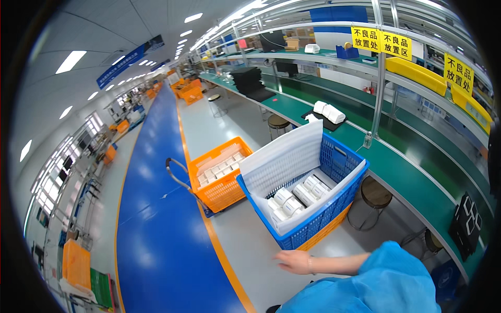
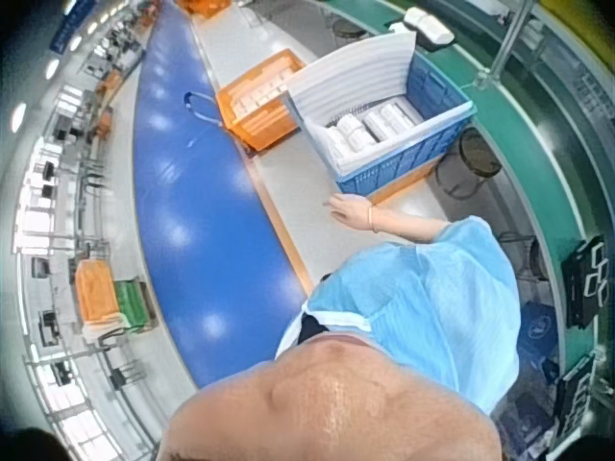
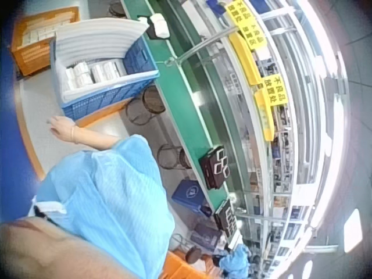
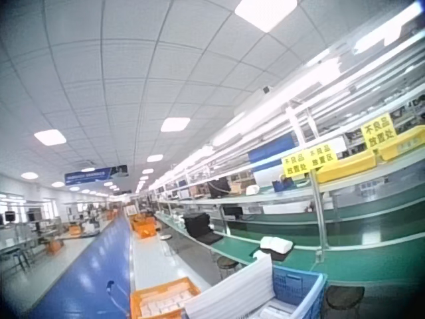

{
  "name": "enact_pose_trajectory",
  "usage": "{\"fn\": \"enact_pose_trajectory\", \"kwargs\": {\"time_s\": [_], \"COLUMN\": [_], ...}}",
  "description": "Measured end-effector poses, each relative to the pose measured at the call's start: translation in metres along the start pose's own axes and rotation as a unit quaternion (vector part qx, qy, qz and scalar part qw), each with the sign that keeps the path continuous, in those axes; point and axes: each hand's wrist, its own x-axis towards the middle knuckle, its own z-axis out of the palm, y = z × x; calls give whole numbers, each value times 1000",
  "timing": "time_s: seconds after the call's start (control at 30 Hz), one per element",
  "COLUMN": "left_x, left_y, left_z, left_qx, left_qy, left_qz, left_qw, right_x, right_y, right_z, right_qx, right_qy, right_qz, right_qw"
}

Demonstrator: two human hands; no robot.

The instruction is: The person assembles small electronic components and router cases by hand, using pliers to manipulate the components.

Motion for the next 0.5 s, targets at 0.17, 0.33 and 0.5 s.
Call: {"fn": "enact_pose_trajectory", "kwargs": {"time_s": [0.17, 0.33, 0.5], "left_x": [98, 189, 359], "left_y": [-85, -207, -260], "left_z": [-36, -115, -266], "left_qx": [-28, -27, -246], "left_qy": [55, 127, 224], "left_qz": [-33, -82, 98], "left_qw": [998, 988, 938], "right_x": [216, 389, 490], "right_y": [-52, -81, -125], "right_z": [5, -5, -70], "right_qx": [-207, -177, -207], "right_qy": [-53, 74, 207], "right_qz": [-328, -300, -220], "right_qw": [920, 934, 931]}}
